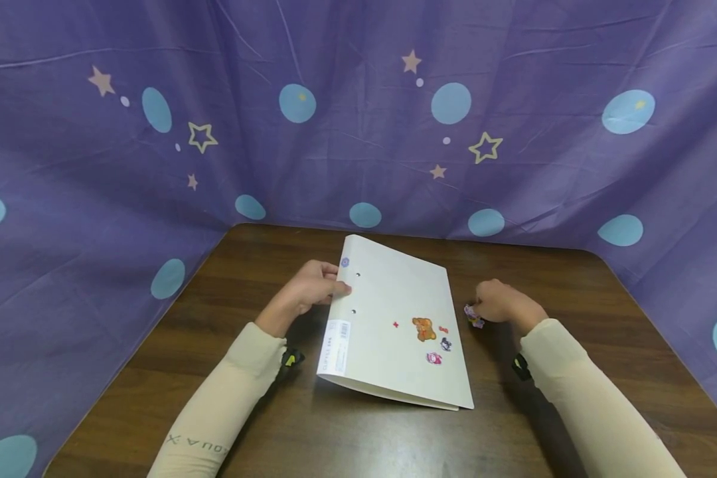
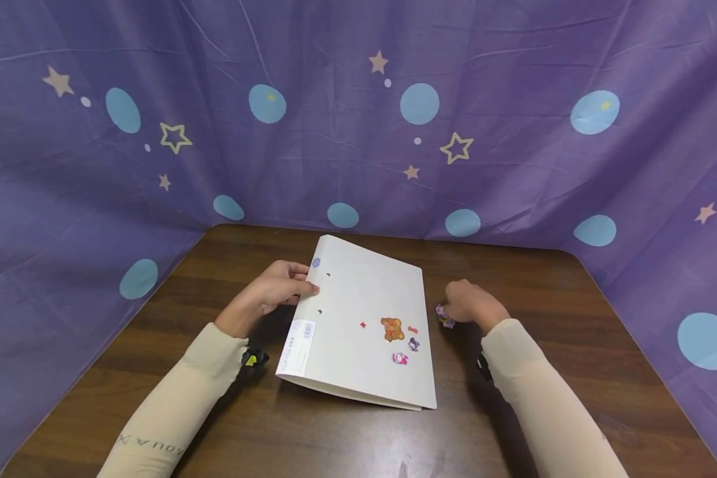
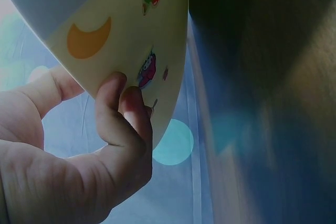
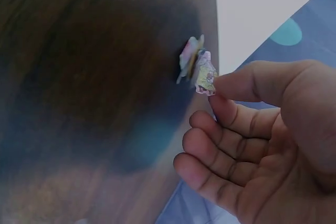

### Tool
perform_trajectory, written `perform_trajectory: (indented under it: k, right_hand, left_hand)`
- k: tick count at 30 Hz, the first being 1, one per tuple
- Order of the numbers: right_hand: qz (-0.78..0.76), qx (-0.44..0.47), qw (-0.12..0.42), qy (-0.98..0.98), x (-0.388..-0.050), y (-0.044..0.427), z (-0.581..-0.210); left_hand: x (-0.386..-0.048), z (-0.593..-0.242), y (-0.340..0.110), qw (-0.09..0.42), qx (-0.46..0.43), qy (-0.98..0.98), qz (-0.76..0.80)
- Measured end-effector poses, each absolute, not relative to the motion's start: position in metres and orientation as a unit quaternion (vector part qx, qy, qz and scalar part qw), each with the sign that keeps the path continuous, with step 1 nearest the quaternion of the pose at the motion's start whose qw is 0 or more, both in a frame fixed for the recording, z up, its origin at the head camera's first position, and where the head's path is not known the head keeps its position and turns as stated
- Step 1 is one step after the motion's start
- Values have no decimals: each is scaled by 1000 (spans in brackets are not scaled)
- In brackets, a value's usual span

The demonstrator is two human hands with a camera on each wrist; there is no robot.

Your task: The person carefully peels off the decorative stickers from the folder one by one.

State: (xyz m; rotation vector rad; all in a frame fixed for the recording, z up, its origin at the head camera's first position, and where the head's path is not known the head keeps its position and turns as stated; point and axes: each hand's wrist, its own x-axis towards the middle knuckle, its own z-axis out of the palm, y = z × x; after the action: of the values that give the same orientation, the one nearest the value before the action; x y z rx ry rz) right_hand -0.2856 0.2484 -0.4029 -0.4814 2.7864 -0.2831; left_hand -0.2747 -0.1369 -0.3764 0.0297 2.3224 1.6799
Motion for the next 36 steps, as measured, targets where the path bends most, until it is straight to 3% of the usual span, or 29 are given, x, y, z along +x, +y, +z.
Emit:
perform_trajectory:
  k: [18,25,36]
  right_hand:
    - [-97,-137,140,976,-285,248,-408]
    - [-80,-175,73,979,-280,241,-401]
    - [-129,-210,16,969,-268,205,-394]
  left_hand:
    - [-275,-377,-137,137,10,803,580]
    - [-273,-376,-137,136,6,805,578]
    - [-273,-375,-137,136,9,802,582]
